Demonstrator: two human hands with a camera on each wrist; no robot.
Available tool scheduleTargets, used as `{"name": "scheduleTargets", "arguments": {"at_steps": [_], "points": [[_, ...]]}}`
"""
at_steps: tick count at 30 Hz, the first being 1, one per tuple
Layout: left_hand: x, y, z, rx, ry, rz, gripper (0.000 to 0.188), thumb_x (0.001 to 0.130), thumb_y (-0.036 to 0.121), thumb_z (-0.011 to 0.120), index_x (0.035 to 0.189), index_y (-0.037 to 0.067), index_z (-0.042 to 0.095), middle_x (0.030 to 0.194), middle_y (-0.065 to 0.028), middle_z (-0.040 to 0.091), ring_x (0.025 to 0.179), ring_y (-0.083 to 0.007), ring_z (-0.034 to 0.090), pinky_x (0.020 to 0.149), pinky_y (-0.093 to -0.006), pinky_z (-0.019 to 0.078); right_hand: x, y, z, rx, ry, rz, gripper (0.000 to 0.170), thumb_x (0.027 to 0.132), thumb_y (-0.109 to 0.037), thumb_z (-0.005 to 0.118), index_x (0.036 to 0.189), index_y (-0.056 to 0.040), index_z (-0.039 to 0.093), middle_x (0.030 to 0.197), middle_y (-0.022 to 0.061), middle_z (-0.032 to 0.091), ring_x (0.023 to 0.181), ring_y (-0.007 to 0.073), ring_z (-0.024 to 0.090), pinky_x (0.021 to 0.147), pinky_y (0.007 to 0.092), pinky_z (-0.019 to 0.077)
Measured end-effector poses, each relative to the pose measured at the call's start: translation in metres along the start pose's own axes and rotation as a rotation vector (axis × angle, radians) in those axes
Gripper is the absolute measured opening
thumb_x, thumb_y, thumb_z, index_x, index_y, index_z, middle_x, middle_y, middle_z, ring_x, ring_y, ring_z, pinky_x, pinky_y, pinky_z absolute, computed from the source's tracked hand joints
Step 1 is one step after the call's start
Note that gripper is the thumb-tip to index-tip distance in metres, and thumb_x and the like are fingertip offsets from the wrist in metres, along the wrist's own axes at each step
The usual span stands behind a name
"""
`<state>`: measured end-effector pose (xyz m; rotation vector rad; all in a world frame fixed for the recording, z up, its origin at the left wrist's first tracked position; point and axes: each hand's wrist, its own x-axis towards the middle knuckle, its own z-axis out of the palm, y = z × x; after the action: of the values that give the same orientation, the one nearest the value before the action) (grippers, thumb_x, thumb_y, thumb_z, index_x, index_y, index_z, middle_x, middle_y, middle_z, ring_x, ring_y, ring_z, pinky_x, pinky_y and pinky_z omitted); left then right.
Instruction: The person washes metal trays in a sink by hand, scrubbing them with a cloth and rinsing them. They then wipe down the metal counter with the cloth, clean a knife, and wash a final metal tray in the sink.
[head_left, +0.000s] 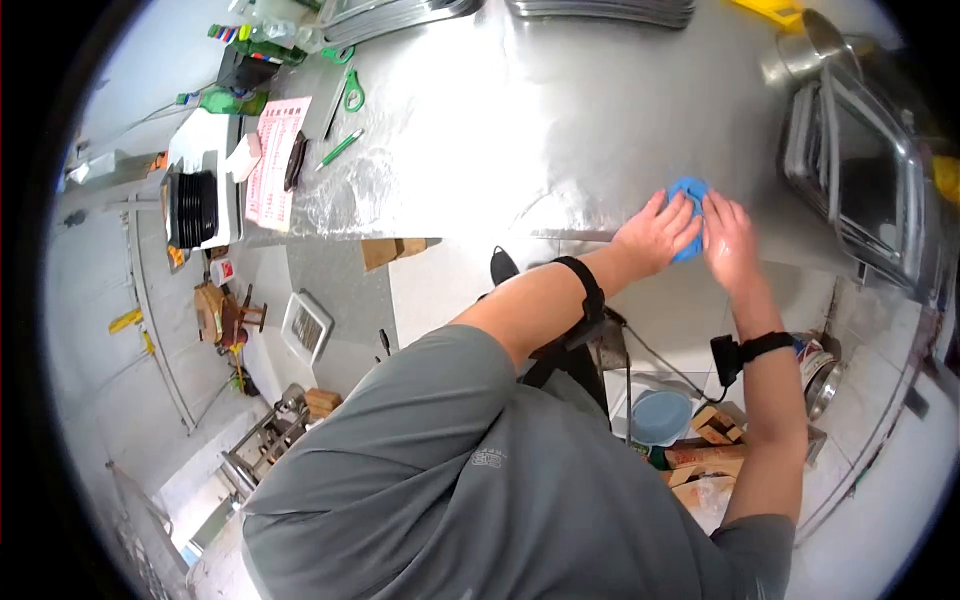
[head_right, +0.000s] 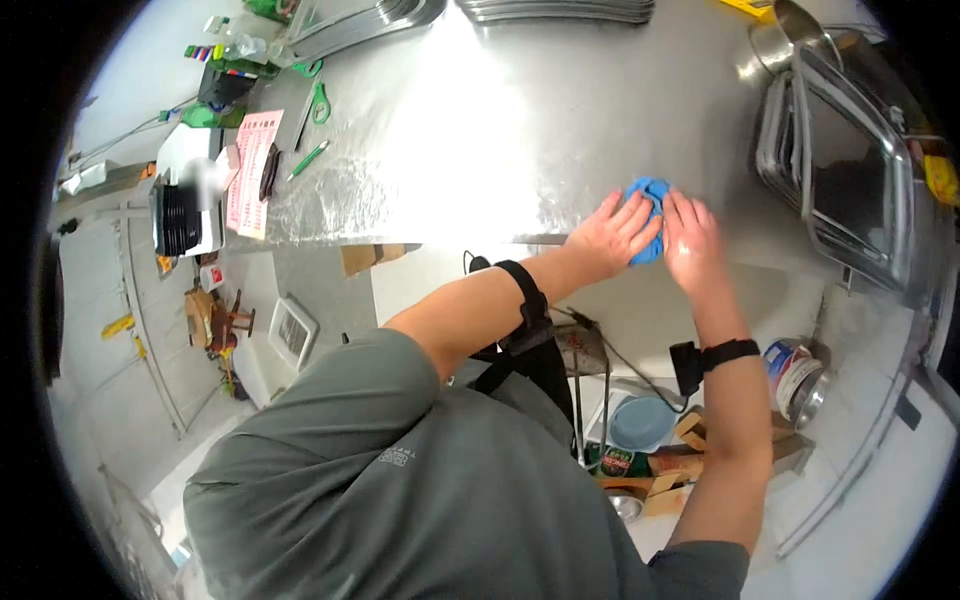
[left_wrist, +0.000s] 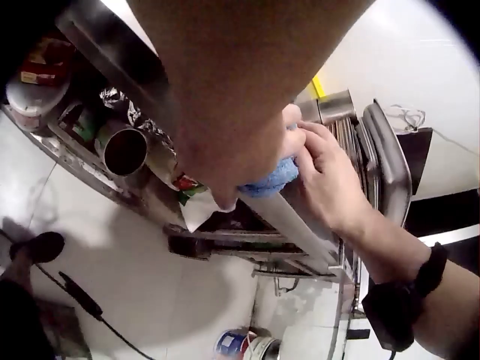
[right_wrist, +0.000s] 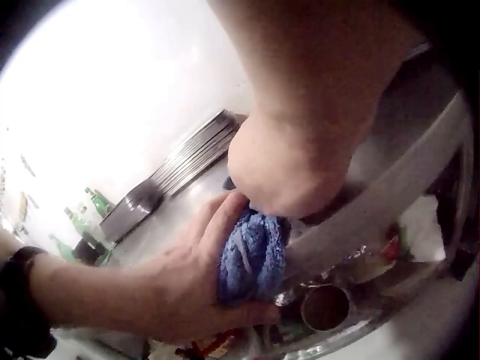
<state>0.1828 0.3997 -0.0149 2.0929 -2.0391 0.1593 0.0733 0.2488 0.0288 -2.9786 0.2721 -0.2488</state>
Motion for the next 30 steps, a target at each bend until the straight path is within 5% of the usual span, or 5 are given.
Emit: {"name": "scheduleTargets", "arguments": {"at_steps": [12,16,19,26,30], "points": [[0.094,0.062,0.011,-0.47,-0.008,0.343,0.03,0.074,0.017,0.062,0.103,0.011,0.057,0.099,-0.0066,0.057,0.103,-0.0241,0.055,0.089,-0.0401,0.0406,-0.122,0.046,-0.021,0.401,-0.091,0.817,0.02,0.09,-0.012,0.05,0.102,0.0012,0.058,0.101,0.015,0.062,0.086,0.0307,0.058,0.075,0.0385,0.0478],[0.123,0.083,0.0,-0.836,-0.166,0.105,0.038,0.075,0.024,0.07,0.106,0.008,0.054,0.1,-0.0145,0.061,0.094,-0.0342,0.059,0.087,-0.0427,0.0448,-0.14,0.054,-0.057,1.444,0.141,1.381,0.018,0.094,-0.017,0.049,0.096,-0.0032,0.06,0.083,0.0088,0.065,0.067,0.0163,0.057,0.062,0.0282,0.0464],[0.133,0.068,-0.009,-1.206,-0.226,-0.337,0.047,0.081,0.033,0.069,0.112,0.003,0.051,0.094,-0.0202,0.065,0.088,-0.0339,0.064,0.079,-0.042,0.0513,-0.128,0.043,-0.067,1.731,0.416,1.266,0.018,0.094,-0.018,0.049,0.095,-0.0057,0.061,0.083,0.0063,0.065,0.067,0.0104,0.056,0.061,0.0228,0.0442],[0.181,-0.059,-0.001,-1.192,0.031,-0.727,0.058,0.078,0.034,0.07,0.116,-0.005,0.051,0.106,-0.0234,0.064,0.099,-0.0344,0.063,0.087,-0.0414,0.0498,-0.095,0.024,-0.048,1.549,0.313,1.163,0.024,0.093,-0.024,0.056,0.1,-0.0014,0.061,0.086,0.0059,0.064,0.07,0.0112,0.056,0.063,0.0238,0.0452],[0.228,-0.112,0.023,-0.883,0.064,-0.726,0.056,0.079,0.034,0.071,0.117,-0.001,0.05,0.112,-0.0242,0.06,0.103,-0.0367,0.06,0.089,-0.0421,0.048,-0.154,-0.015,-0.034,1.426,0.268,1.546,0.025,0.092,-0.021,0.057,0.104,0.0004,0.06,0.086,0.0062,0.064,0.071,0.0118,0.057,0.062,0.0247,0.0453]]}}
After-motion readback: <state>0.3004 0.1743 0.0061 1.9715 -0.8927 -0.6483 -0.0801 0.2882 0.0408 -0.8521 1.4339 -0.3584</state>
